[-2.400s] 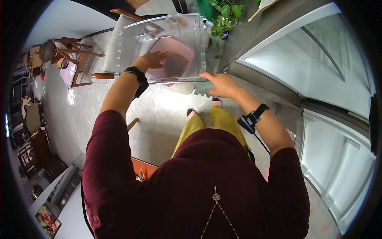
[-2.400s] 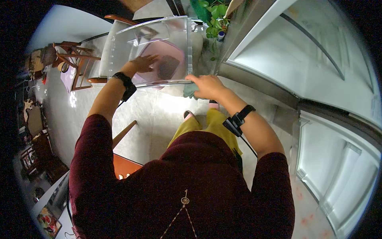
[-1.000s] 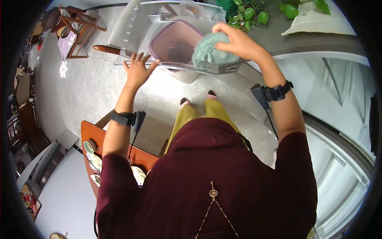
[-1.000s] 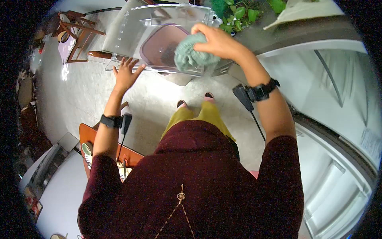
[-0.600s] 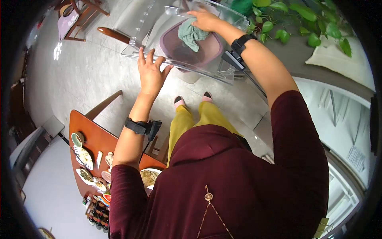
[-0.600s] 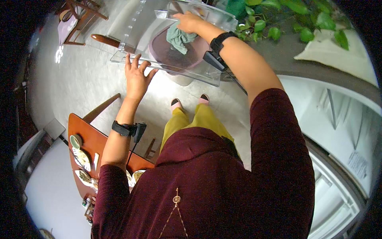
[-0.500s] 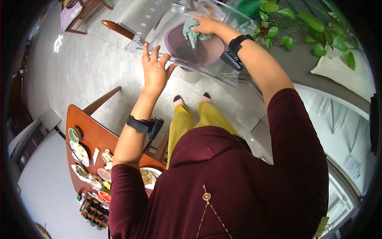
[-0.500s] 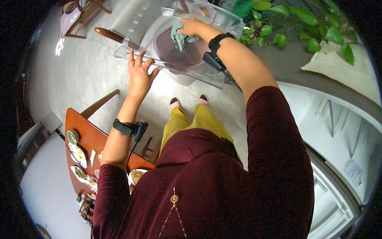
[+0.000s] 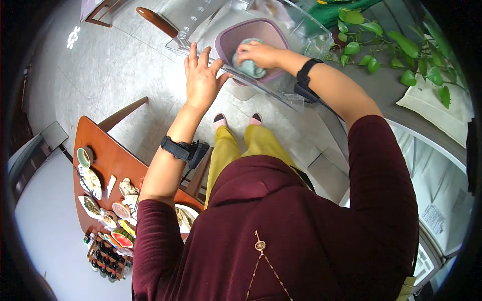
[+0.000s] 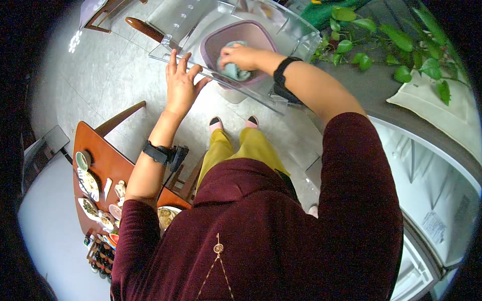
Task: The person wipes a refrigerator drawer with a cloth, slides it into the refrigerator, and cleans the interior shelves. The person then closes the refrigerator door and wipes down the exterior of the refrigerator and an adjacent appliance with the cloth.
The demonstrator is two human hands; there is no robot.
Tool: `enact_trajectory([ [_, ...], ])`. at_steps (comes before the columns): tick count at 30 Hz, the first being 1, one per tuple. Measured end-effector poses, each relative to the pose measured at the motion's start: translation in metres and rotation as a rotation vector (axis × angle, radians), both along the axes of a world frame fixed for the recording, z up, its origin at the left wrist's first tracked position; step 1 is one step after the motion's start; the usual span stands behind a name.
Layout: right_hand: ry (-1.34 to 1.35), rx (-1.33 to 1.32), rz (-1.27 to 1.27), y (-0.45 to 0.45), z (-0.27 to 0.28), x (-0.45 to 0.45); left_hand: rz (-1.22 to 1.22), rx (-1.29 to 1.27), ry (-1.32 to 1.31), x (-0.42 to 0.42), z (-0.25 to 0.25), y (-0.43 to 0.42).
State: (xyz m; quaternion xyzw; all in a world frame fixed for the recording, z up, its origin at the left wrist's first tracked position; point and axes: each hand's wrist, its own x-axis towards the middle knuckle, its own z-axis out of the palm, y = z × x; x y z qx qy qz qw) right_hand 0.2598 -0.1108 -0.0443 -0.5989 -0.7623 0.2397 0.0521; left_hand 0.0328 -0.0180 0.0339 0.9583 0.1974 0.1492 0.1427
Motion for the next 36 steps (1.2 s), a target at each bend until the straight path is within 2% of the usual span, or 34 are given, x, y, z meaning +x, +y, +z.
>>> enact_trajectory([
  [4, 0.100, -0.075, -0.020, -0.043, 0.006, 0.032, 0.030, 0.035, 0.000, 0.002, 0.002, -0.002],
  [6, 0.113, -0.254, -0.222, -0.062, 0.009, 0.042, 0.047, 0.056, -0.003, 0.002, 0.002, -0.004],
  [7, 0.111, -0.255, -0.223, -0.069, 0.007, 0.046, 0.057, 0.063, 0.015, 0.002, 0.003, -0.005],
  [9, -0.017, -0.484, -0.256, -0.078, 0.000, 0.052, 0.062, 0.070, 0.030, 0.002, 0.005, -0.006],
  [12, -0.066, -0.489, -0.128, -0.076, 0.027, 0.033, 0.085, 0.076, 0.047, 0.002, 0.006, -0.010],
  [16, 0.059, -0.611, -0.199, -0.072, 0.011, 0.013, 0.113, 0.093, 0.109, 0.002, 0.009, -0.012],
  [18, 0.231, -0.720, -0.241, -0.072, 0.014, 0.004, 0.123, 0.094, 0.110, 0.003, 0.012, -0.012],
  [19, 0.218, -0.712, -0.244, -0.071, 0.008, 0.006, 0.125, 0.094, 0.108, 0.003, 0.011, -0.013],
  [22, 0.508, -0.838, -0.545, -0.075, 0.002, 0.005, 0.126, 0.089, 0.117, 0.004, 0.012, -0.013],
  [23, 0.505, -0.835, -0.544, -0.074, 0.013, 0.004, 0.124, 0.078, 0.137, 0.003, 0.013, -0.013],
  [25, 0.673, -0.934, -0.836, -0.074, 0.029, 0.001, 0.121, 0.075, 0.133, 0.003, 0.012, -0.013],
  [29, 0.839, -0.903, -1.020, -0.079, 0.016, 0.011, 0.061, 0.063, 0.066, 0.002, 0.005, -0.002],
  [31, 1.293, -0.916, -1.113, -0.079, 0.022, 0.010, 0.047, 0.064, 0.051, 0.002, 0.003, -0.001],
  [32, 1.425, -0.851, -1.083, -0.076, 0.024, 0.002, 0.044, 0.067, 0.052, 0.001, 0.003, -0.001],
  [36, 1.556, -0.732, -1.185, -0.072, 0.075, -0.010, 0.023, 0.073, -0.020, 0.001, -0.005, 0.000],
])
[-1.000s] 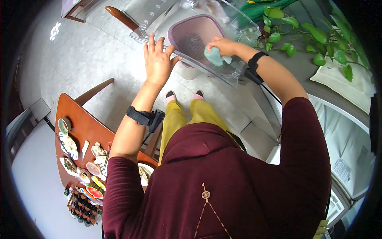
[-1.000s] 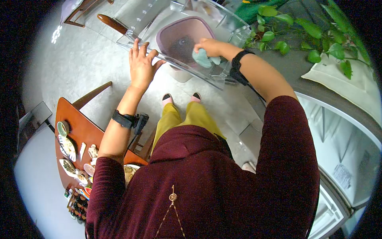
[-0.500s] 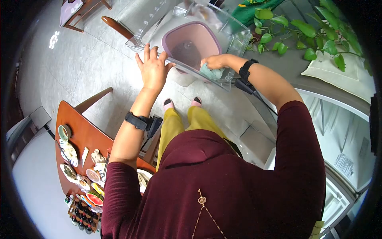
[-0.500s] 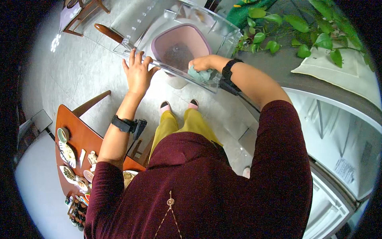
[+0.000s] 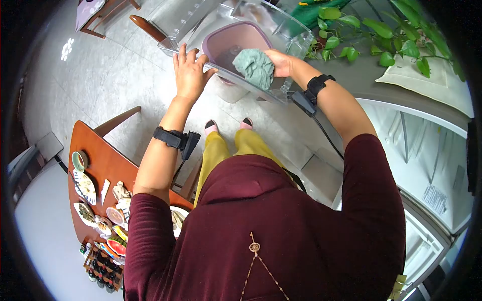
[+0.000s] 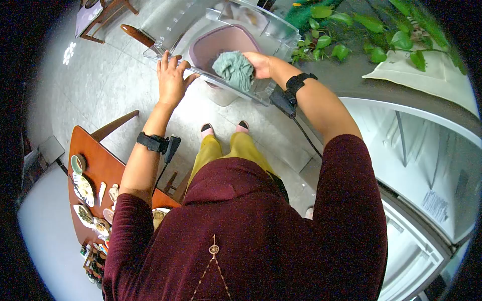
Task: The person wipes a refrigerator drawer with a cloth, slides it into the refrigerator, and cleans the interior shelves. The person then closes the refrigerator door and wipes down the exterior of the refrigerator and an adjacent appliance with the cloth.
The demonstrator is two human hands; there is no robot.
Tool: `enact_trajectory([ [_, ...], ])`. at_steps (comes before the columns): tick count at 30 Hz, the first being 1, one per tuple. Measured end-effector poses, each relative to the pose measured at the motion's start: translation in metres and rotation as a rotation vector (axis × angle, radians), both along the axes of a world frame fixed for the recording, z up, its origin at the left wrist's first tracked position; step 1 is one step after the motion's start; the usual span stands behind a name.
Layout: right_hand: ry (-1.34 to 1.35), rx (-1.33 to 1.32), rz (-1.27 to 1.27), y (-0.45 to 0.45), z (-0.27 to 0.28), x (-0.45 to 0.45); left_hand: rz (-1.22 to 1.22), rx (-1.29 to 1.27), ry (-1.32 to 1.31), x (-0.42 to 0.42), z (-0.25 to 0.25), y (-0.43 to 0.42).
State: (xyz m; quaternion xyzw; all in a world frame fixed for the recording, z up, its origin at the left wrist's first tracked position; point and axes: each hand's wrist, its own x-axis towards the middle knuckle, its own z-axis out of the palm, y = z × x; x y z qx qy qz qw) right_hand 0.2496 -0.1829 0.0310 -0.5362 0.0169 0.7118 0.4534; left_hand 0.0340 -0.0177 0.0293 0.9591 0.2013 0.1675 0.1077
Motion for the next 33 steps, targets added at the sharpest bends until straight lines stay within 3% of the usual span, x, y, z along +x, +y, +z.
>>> enact_trajectory([
  [1, -0.001, 0.002, -0.005, -0.003, -0.002, 0.005, -0.005, 0.002, -0.001, 0.000, 0.000, 0.001],
  [4, 0.408, 0.439, -0.018, -0.013, 0.001, 0.016, -0.011, 0.014, 0.002, 0.001, 0.000, 0.001],
  [15, 0.344, 0.501, -0.217, -0.092, 0.048, -0.019, -0.020, 0.018, 0.069, -0.001, 0.003, 0.000],
  [17, -0.004, 0.246, -0.178, -0.116, 0.058, -0.027, -0.026, 0.024, 0.077, -0.001, 0.002, 0.001],
  [19, -0.023, 0.251, -0.121, -0.143, 0.046, -0.028, -0.033, 0.029, 0.085, 0.000, 0.001, 0.002],
  [21, -0.590, 0.191, 0.337, -0.162, 0.057, -0.047, -0.030, 0.039, 0.084, 0.000, 0.001, 0.002],
  [22, -0.588, 0.191, 0.329, -0.167, 0.064, -0.055, -0.038, 0.042, 0.087, -0.001, 0.000, 0.002],
  [24, -1.051, -0.269, 1.018, -0.176, 0.073, -0.067, -0.049, 0.083, 0.036, -0.001, -0.001, 0.002],
  [25, -1.048, -0.269, 1.005, -0.190, 0.058, -0.066, -0.061, 0.088, 0.039, -0.001, -0.002, 0.002],
  [27, -0.938, -0.046, 0.639, -0.227, 0.016, -0.062, -0.057, 0.102, 0.024, -0.001, -0.003, 0.003],
  [28, -0.936, -0.045, 0.627, -0.229, 0.017, -0.067, -0.065, 0.041, 0.072, -0.001, -0.004, 0.005],
  [30, -1.339, -0.378, 0.838, -0.228, 0.026, -0.084, -0.087, 0.066, 0.030, -0.001, -0.004, 0.005],
  [33, -1.386, -0.400, 0.693, -0.239, 0.019, -0.086, -0.104, 0.062, -0.020, -0.001, -0.003, 0.004],
])
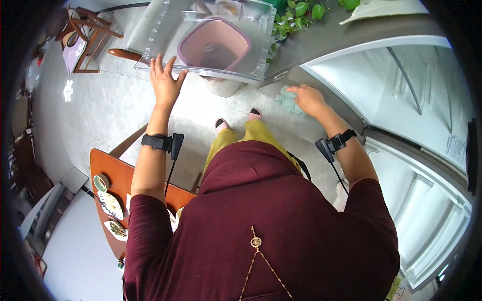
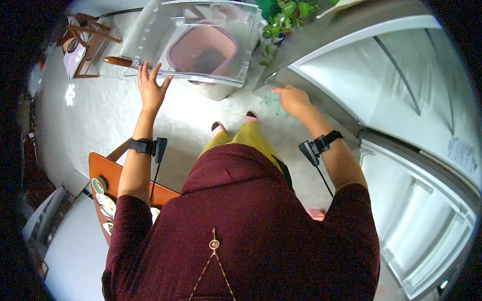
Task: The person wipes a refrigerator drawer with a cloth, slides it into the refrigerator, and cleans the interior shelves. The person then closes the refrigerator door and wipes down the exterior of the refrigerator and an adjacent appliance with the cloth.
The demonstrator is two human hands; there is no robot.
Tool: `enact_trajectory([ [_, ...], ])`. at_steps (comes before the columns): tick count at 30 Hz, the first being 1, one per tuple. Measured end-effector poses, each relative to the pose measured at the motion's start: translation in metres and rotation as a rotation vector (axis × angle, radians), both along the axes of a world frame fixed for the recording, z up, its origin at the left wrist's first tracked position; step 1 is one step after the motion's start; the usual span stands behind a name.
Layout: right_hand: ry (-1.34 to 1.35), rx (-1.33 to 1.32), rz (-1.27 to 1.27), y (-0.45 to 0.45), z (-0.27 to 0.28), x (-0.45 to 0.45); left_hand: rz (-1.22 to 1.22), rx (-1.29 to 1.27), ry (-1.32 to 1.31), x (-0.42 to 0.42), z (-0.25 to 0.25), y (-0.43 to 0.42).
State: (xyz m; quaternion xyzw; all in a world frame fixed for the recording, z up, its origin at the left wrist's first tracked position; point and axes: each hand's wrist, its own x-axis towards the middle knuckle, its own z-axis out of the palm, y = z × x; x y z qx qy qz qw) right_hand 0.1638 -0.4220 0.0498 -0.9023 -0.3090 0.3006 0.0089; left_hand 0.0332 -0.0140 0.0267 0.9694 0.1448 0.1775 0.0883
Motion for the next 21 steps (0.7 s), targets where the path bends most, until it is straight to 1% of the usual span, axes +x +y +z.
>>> enact_trajectory([
  [1, 0.007, 0.007, -0.015, 0.000, -0.001, -0.001, 0.019, -0.036, -0.034, 0.000, 0.000, 0.000],
  [2, -0.077, -0.027, -0.006, 0.004, 0.000, -0.003, 0.038, -0.072, -0.066, -0.002, 0.000, 0.001],
  [3, -0.161, -0.063, 0.002, 0.004, -0.001, -0.003, 0.037, -0.046, -0.071, -0.005, 0.000, 0.001],
  [4, -0.156, -0.057, -0.012, 0.000, -0.002, -0.001, 0.023, -0.039, -0.067, -0.007, 0.001, 0.000],
  [6, -0.050, 0.177, -0.218, -0.006, -0.006, 0.003, 0.103, -0.102, -0.107, -0.009, 0.003, -0.002],
  [7, -0.050, 0.186, -0.229, -0.008, -0.006, 0.006, 0.103, -0.139, -0.118, -0.010, 0.003, -0.003],
  [9, 0.092, 0.252, -0.354, -0.009, -0.004, 0.012, 0.116, -0.156, -0.092, -0.011, 0.004, -0.005],
  [10, 0.091, 0.261, -0.359, -0.012, -0.001, 0.016, 0.139, -0.181, -0.067, -0.011, 0.005, -0.005],
  [12, 0.187, 0.514, -0.375, -0.021, 0.003, 0.023, 0.141, -0.171, -0.051, -0.011, 0.006, -0.007],
  [13, 0.185, 0.523, -0.377, -0.025, 0.002, 0.025, 0.149, -0.177, -0.043, -0.010, 0.006, -0.010],
  [15, 0.098, 0.735, -0.404, -0.033, 0.001, 0.030, 0.162, -0.189, -0.046, -0.009, 0.006, -0.013],
  [16, 0.093, 0.741, -0.406, -0.037, 0.007, 0.034, 0.157, -0.184, -0.050, -0.007, 0.007, -0.015],
  [18, 0.321, 0.732, -0.564, -0.046, 0.024, 0.043, 0.179, -0.224, -0.048, -0.005, 0.009, -0.018],
  [19, 0.404, 0.748, -0.600, -0.054, 0.026, 0.050, 0.193, -0.243, -0.025, -0.004, 0.015, -0.023],
  [20, 0.384, 0.748, -0.613, -0.061, 0.029, 0.053, 0.183, -0.246, -0.035, -0.005, 0.007, -0.019],
  [21, 0.303, 0.777, -0.622, -0.070, 0.034, 0.056, 0.183, -0.231, -0.019, -0.006, 0.002, -0.015],
])
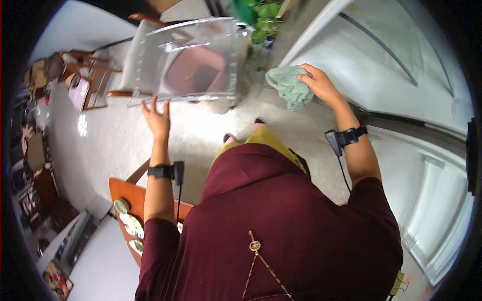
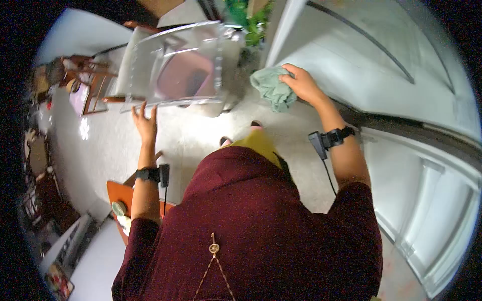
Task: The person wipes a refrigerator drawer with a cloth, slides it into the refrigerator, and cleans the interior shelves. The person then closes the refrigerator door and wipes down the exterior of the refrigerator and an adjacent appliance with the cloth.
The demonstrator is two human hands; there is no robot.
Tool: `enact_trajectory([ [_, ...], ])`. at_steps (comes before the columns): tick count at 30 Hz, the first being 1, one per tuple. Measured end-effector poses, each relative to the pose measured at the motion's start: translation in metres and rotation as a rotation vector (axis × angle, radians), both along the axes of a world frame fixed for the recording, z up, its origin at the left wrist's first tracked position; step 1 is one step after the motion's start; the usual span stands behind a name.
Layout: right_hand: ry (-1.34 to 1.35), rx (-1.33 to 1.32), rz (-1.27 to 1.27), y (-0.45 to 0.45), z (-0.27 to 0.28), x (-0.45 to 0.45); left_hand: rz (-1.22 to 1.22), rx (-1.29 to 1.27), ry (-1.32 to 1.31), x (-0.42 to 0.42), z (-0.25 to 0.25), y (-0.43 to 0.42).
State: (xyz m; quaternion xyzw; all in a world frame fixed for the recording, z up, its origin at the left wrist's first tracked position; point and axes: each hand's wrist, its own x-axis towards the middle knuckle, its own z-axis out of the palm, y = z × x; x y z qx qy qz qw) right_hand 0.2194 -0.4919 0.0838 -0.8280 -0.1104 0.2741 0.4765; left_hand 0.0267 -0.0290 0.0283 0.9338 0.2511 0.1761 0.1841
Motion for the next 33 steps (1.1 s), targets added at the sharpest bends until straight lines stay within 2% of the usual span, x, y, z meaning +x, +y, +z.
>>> enact_trajectory([
  [1, -0.077, -0.008, -0.044, -0.011, 0.008, 0.003, -0.009, 0.007, 0.014, 0.000, -0.003, 0.000],
  [5, -0.023, -0.071, -0.173, -0.047, 0.026, 0.021, 0.019, -0.006, 0.016, 0.005, -0.005, -0.008],
  [9, -0.152, -0.219, -0.289, -0.084, -0.001, 0.051, 0.056, 0.060, 0.021, 0.006, -0.008, -0.012],
  [11, -0.204, -0.489, -0.339, -0.101, -0.023, 0.068, 0.088, 0.019, 0.021, 0.007, -0.004, -0.018],
  [12, -0.204, -0.486, -0.335, -0.104, -0.033, 0.069, 0.092, 0.022, 0.021, 0.007, -0.004, -0.020],
  [14, -0.289, -0.678, -0.486, -0.104, -0.050, 0.070, 0.112, 0.009, 0.019, 0.009, -0.007, -0.020],
  [17, -0.131, -0.663, -0.475, -0.087, -0.081, 0.072, 0.128, -0.022, 0.031, 0.010, -0.007, -0.024],
  [21, -0.254, -0.792, -0.538, -0.039, -0.080, 0.060, 0.140, -0.030, 0.049, 0.014, -0.005, -0.032],
  [23, -0.510, -0.798, -0.338, -0.023, -0.092, 0.063, 0.125, -0.016, 0.046, 0.016, -0.004, -0.034],
  [25, -0.566, -0.740, -0.183, 0.001, -0.105, 0.064, 0.104, -0.007, 0.046, 0.017, -0.006, -0.034],
  [31, -0.712, -0.514, -0.186, 0.007, -0.094, 0.020, 0.091, 0.122, 0.157, 0.025, -0.005, -0.031],
  [33, -0.672, -0.445, -0.022, -0.007, -0.090, 0.003, 0.088, 0.152, 0.154, 0.024, -0.009, -0.029],
])
